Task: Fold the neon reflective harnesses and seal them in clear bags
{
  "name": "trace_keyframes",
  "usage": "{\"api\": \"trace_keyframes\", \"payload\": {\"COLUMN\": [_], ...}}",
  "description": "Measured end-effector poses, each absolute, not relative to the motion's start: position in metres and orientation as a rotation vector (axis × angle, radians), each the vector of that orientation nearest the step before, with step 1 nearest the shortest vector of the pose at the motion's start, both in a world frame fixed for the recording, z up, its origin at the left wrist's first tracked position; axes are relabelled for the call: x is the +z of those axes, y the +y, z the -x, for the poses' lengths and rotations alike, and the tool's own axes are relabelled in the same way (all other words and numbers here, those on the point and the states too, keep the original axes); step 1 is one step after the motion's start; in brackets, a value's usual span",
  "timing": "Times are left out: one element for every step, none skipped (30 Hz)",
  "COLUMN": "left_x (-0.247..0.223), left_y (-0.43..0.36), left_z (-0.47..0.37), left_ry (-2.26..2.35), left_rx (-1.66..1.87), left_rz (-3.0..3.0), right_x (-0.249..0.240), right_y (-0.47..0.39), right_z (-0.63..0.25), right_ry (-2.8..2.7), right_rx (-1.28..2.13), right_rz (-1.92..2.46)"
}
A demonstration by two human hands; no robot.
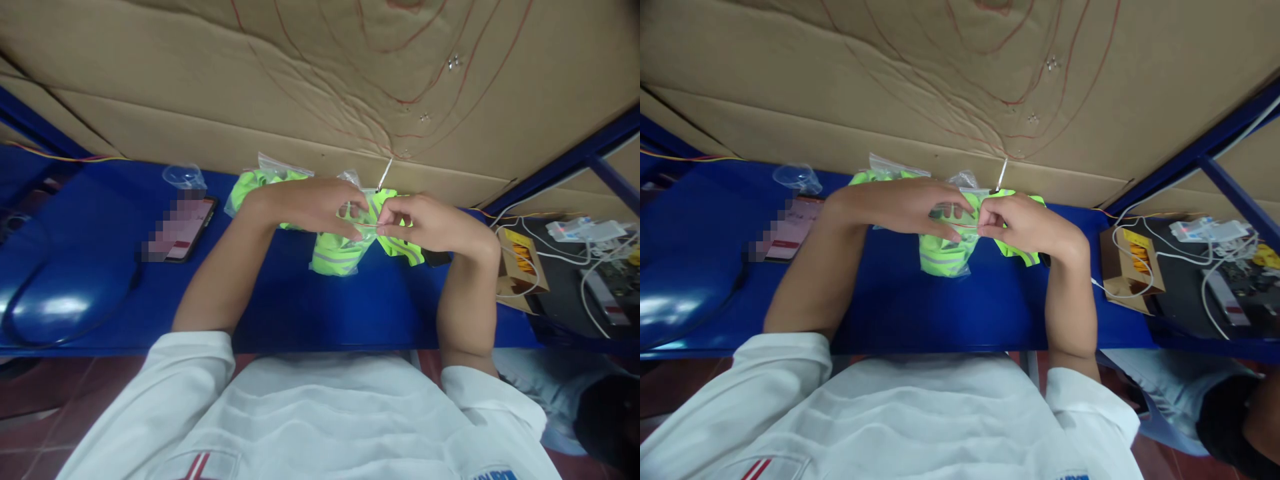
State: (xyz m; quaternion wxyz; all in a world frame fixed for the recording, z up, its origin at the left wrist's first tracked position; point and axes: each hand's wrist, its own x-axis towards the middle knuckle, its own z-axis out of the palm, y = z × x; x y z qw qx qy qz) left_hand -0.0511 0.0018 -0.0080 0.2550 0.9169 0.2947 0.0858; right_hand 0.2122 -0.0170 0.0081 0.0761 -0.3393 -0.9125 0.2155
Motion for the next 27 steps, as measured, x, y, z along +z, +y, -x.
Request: {"api": "trace_keyframes", "payload": {"left_x": [-0.011, -0.013, -0.015, -0.016, -0.016, -0.015, -0.014, -0.012, -0.009, -0.007, -0.004, -0.002, -0.001, 0.0, 0.0, -0.001, -0.002, -0.003, -0.004, -0.005, -0.005, -0.005, -0.005, -0.005, -0.004, -0.004, -0.004], "left_y": [0.005, 0.007, 0.009, 0.01, 0.011, 0.011, 0.01, 0.009, 0.008, 0.006, 0.005, 0.003, 0.002, 0.001, 0.001, 0.0, 0.001, 0.001, 0.001, 0.001, 0.001, 0.0, 0.0, -0.001, -0.001, -0.002, -0.002], "left_z": [0.048, 0.046, 0.044, 0.043, 0.042, 0.042, 0.042, 0.043, 0.043, 0.044, 0.045, 0.046, 0.046, 0.046, 0.046, 0.045, 0.044, 0.043, 0.042, 0.041, 0.04, 0.04, 0.04, 0.04, 0.04, 0.04, 0.04], "left_ry": [0.779, 0.757, 0.742, 0.734, 0.732, 0.734, 0.734, 0.732, 0.725, 0.715, 0.701, 0.687, 0.677, 0.673, 0.672, 0.673, 0.672, 0.666, 0.658, 0.651, 0.648, 0.651, 0.652, 0.652, 0.652, 0.653, 0.657], "left_rx": [0.24, 0.248, 0.253, 0.259, 0.266, 0.277, 0.284, 0.285, 0.274, 0.253, 0.229, 0.202, 0.184, 0.18, 0.195, 0.218, 0.239, 0.256, 0.266, 0.269, 0.276, 0.287, 0.303, 0.316, 0.328, 0.335, 0.337], "left_rz": [-2.498, -2.499, -2.493, -2.485, -2.475, -2.465, -2.455, -2.442, -2.428, -2.414, -2.403, -2.395, -2.394, -2.401, -2.417, -2.437, -2.454, -2.463, -2.465, -2.461, -2.457, -2.458, -2.464, -2.472, -2.481, -2.488, -2.494], "right_x": [0.008, 0.008, 0.008, 0.008, 0.008, 0.008, 0.007, 0.007, 0.007, 0.006, 0.006, 0.006, 0.006, 0.007, 0.007, 0.008, 0.009, 0.009, 0.01, 0.01, 0.01, 0.01, 0.009, 0.008, 0.006, 0.005, 0.003], "right_y": [-0.017, -0.017, -0.016, -0.016, -0.015, -0.014, -0.013, -0.013, -0.012, -0.012, -0.012, -0.012, -0.012, -0.012, -0.013, -0.013, -0.014, -0.015, -0.016, -0.016, -0.017, -0.017, -0.017, -0.017, -0.017, -0.016, -0.016], "right_z": [-0.213, -0.214, -0.214, -0.214, -0.215, -0.215, -0.214, -0.214, -0.214, -0.214, -0.215, -0.215, -0.215, -0.215, -0.216, -0.216, -0.215, -0.215, -0.214, -0.213, -0.212, -0.21, -0.209, -0.208, -0.207, -0.206, -0.206], "right_ry": [-2.737, -2.739, -2.743, -2.746, -2.746, -2.743, -2.735, -2.724, -2.715, -2.709, -2.709, -2.715, -2.722, -2.731, -2.74, -2.747, -2.75, -2.749, -2.749, -2.751, -2.749, -2.746, -2.744, -2.741, -2.739, -2.741, -2.746], "right_rx": [0.653, 0.663, 0.675, 0.686, 0.695, 0.703, 0.709, 0.714, 0.724, 0.734, 0.746, 0.762, 0.775, 0.784, 0.783, 0.776, 0.767, 0.755, 0.75, 0.75, 0.751, 0.752, 0.754, 0.752, 0.747, 0.741, 0.736], "right_rz": [1.022, 1.027, 1.03, 1.029, 1.027, 1.025, 1.027, 1.031, 1.037, 1.045, 1.053, 1.06, 1.065, 1.069, 1.069, 1.064, 1.053, 1.042, 1.033, 1.029, 1.029, 1.032, 1.028, 1.017, 1.0, 0.98, 0.965]}}
